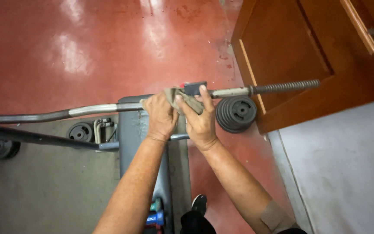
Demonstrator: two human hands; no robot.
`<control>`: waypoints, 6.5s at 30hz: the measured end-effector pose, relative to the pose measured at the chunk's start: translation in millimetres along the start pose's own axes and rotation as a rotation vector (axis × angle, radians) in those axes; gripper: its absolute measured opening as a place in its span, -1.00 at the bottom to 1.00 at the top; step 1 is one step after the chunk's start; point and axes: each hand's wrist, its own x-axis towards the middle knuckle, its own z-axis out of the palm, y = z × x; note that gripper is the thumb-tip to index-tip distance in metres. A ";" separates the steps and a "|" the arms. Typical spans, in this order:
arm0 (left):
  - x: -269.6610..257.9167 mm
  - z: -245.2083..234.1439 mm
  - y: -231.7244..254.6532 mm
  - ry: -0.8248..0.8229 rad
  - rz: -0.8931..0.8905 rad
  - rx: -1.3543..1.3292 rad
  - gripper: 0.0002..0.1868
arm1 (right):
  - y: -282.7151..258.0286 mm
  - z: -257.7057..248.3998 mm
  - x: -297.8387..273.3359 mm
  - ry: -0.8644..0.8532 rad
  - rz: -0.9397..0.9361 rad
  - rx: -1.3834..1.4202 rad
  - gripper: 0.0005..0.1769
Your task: Cleaning a barbell and dumbbells using a cloth.
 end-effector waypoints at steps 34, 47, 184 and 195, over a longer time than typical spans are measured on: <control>-14.8 8.2 43.5 0.090 -0.165 0.053 -0.44 | 2.0 -17.5 1.7 -0.004 -0.091 0.066 -0.59; -53.7 -27.9 182.6 0.233 -0.120 0.059 -0.40 | -49.7 -154.2 -10.3 -0.067 -0.075 -0.031 -0.44; 103.9 98.3 138.3 -0.614 0.042 0.220 -0.32 | 239.7 -160.3 18.0 -0.181 0.170 -0.683 -0.80; 100.4 94.4 138.1 -0.512 0.105 0.190 -0.41 | 205.0 -142.1 30.9 -0.241 0.029 -0.557 -0.79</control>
